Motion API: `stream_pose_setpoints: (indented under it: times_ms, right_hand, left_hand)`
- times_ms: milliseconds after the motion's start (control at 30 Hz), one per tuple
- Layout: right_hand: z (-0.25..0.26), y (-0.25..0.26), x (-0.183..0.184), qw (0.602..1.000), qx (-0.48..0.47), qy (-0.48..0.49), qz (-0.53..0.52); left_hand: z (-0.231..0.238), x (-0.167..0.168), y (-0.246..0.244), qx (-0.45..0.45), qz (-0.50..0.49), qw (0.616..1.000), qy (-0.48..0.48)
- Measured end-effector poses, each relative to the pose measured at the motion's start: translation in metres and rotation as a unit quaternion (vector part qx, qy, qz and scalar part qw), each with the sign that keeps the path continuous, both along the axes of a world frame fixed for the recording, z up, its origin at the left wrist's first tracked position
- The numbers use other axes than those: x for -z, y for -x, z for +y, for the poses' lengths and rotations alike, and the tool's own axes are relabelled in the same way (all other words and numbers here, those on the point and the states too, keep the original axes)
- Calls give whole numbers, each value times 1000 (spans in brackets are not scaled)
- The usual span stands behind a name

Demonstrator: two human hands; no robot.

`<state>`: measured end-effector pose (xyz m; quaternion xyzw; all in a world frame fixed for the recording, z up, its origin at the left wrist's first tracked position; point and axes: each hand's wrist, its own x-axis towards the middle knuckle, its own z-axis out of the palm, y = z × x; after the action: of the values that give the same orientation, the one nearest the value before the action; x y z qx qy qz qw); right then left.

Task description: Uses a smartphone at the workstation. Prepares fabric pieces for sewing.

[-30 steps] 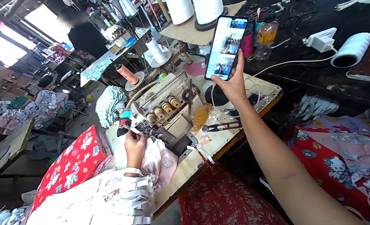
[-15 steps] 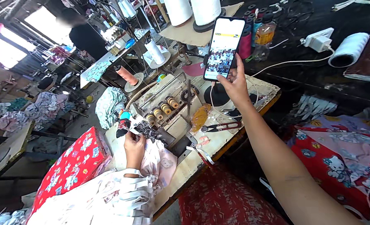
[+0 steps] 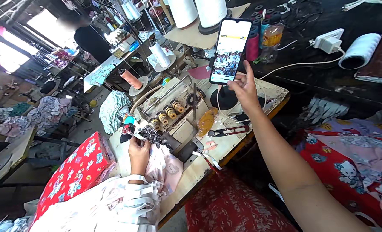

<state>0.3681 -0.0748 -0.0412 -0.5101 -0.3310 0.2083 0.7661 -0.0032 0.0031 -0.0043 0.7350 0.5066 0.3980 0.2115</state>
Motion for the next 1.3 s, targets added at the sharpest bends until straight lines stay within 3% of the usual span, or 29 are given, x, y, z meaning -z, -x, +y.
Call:
stream_pose_setpoints:
  times_ms: [1300]
  right_hand:
    - [8,-18,-22,1000,13,8,-3]
  left_hand:
    - [-1,-1,-1,1,-1,1000,8]
